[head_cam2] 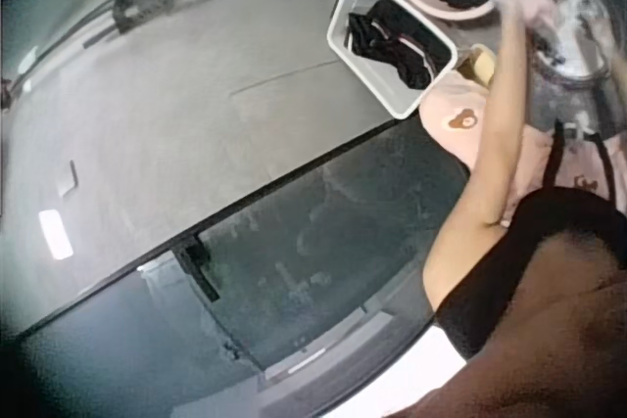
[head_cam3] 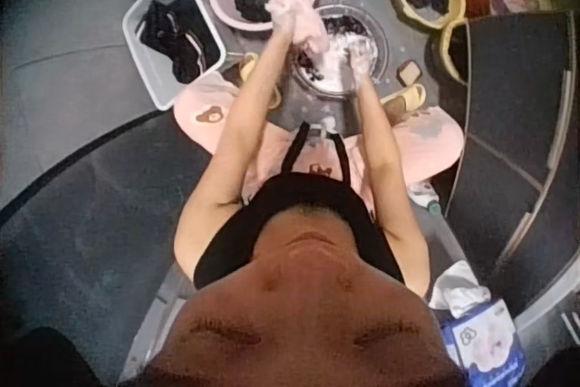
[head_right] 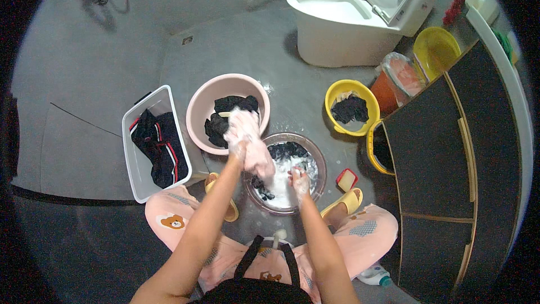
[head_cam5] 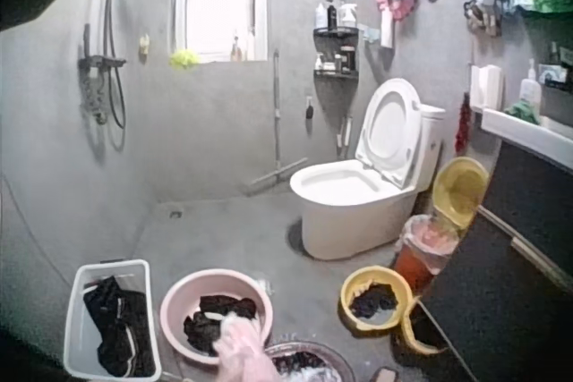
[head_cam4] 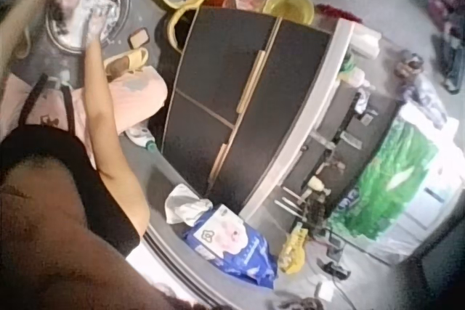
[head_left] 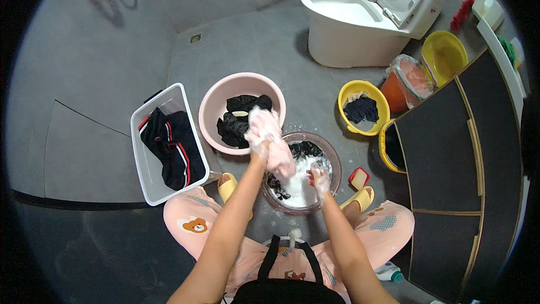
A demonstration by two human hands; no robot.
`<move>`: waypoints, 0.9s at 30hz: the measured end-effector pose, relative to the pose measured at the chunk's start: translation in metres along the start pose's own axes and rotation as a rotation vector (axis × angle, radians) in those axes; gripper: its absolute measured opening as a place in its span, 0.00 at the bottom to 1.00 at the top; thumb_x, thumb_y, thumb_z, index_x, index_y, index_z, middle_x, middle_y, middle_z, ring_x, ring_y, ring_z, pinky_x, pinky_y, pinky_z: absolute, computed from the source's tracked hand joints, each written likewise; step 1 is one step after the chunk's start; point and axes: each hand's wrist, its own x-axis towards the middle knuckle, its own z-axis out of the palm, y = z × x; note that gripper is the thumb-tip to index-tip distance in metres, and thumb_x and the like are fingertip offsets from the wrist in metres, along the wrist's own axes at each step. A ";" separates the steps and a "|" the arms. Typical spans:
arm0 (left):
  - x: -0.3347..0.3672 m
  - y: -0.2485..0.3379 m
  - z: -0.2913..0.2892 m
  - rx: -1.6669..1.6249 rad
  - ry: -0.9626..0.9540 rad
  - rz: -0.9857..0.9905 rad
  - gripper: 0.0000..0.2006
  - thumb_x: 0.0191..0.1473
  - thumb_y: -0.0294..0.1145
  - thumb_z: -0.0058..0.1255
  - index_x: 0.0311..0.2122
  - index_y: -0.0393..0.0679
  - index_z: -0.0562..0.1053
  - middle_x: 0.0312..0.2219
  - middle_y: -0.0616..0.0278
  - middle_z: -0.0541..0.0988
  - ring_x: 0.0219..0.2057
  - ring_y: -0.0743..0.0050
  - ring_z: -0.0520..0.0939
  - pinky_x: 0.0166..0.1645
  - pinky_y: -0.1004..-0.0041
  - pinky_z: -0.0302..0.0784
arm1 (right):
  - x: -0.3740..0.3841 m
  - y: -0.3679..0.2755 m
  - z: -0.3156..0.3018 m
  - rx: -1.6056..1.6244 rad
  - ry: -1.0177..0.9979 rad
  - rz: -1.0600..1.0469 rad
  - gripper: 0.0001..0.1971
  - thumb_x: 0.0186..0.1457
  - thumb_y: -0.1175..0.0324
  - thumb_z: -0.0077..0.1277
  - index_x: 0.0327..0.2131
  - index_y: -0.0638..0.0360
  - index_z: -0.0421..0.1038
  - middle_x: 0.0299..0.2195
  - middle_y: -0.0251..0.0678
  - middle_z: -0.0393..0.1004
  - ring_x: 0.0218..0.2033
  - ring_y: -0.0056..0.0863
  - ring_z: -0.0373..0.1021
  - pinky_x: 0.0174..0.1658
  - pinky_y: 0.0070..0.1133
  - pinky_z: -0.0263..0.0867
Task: The person sits on the bathroom floor and hand washes clothes in a metal basin. They scrub a white garment and then a dark garment using a bar of soap, rinsing them in the soapy water.
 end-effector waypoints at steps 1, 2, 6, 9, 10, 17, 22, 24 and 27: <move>0.020 0.010 -0.008 -0.067 0.051 0.038 0.20 0.40 0.34 0.49 0.41 0.40 0.65 0.39 0.59 0.69 0.37 0.67 0.72 0.40 0.73 0.69 | -0.004 -0.001 0.004 -0.027 -0.006 0.053 0.11 0.49 0.64 0.46 0.36 0.57 0.65 0.26 0.31 0.70 0.21 0.14 0.63 0.18 0.13 0.60; 0.035 0.030 -0.009 -0.243 -0.060 0.038 0.21 0.42 0.37 0.48 0.43 0.41 0.64 0.39 0.58 0.69 0.39 0.68 0.71 0.43 0.71 0.66 | -0.004 -0.004 0.001 0.010 -0.011 0.075 0.09 0.48 0.67 0.45 0.34 0.58 0.66 0.24 0.32 0.71 0.20 0.15 0.64 0.18 0.13 0.60; 0.056 0.068 -0.016 -0.157 0.027 -0.174 0.36 0.43 0.53 0.45 0.54 0.43 0.50 0.47 0.56 0.61 0.49 0.61 0.61 0.55 0.58 0.44 | -0.005 0.003 -0.004 -0.075 -0.002 0.087 0.07 0.47 0.70 0.45 0.31 0.61 0.66 0.21 0.33 0.70 0.17 0.15 0.63 0.17 0.12 0.59; 0.035 0.047 -0.001 0.004 -0.023 -0.236 0.32 0.44 0.48 0.48 0.51 0.43 0.54 0.44 0.54 0.65 0.43 0.64 0.67 0.48 0.65 0.61 | -0.002 0.008 -0.015 -0.102 0.004 0.119 0.06 0.47 0.71 0.44 0.31 0.61 0.66 0.21 0.33 0.71 0.17 0.15 0.63 0.16 0.12 0.58; 0.039 0.023 -0.019 -0.036 -0.069 -0.251 0.25 0.45 0.43 0.47 0.47 0.43 0.59 0.38 0.56 0.68 0.37 0.68 0.71 0.40 0.70 0.67 | -0.003 0.012 -0.007 -0.112 -0.029 0.140 0.06 0.47 0.71 0.44 0.30 0.61 0.66 0.21 0.33 0.71 0.16 0.15 0.63 0.16 0.13 0.58; 0.007 -0.087 0.004 0.007 -0.127 -0.389 0.08 0.49 0.27 0.39 0.34 0.39 0.69 0.25 0.61 0.75 0.20 0.80 0.75 0.18 0.83 0.69 | 0.005 0.039 -0.023 -0.155 -0.013 0.226 0.05 0.46 0.72 0.44 0.28 0.62 0.67 0.19 0.33 0.70 0.14 0.16 0.62 0.15 0.14 0.59; 0.007 -0.132 0.002 0.583 -0.242 -0.032 0.11 0.41 0.29 0.48 0.32 0.38 0.70 0.25 0.57 0.75 0.26 0.70 0.75 0.33 0.74 0.71 | 0.009 0.050 -0.024 -0.130 0.009 0.265 0.04 0.46 0.72 0.44 0.26 0.61 0.67 0.17 0.32 0.69 0.12 0.17 0.61 0.15 0.14 0.57; -0.002 -0.132 0.010 0.878 -0.145 0.254 0.15 0.38 0.32 0.51 0.35 0.40 0.70 0.33 0.55 0.73 0.35 0.67 0.72 0.40 0.70 0.69 | 0.009 0.052 -0.026 -0.086 0.041 0.313 0.04 0.46 0.72 0.44 0.27 0.62 0.67 0.17 0.33 0.69 0.12 0.17 0.61 0.14 0.14 0.57; -0.021 -0.105 0.036 1.329 -0.239 0.059 0.34 0.36 0.42 0.55 0.51 0.52 0.56 0.52 0.53 0.54 0.50 0.55 0.60 0.50 0.63 0.62 | 0.008 0.066 -0.040 -0.042 0.059 0.319 0.06 0.49 0.69 0.45 0.29 0.60 0.67 0.21 0.32 0.72 0.14 0.14 0.62 0.16 0.12 0.59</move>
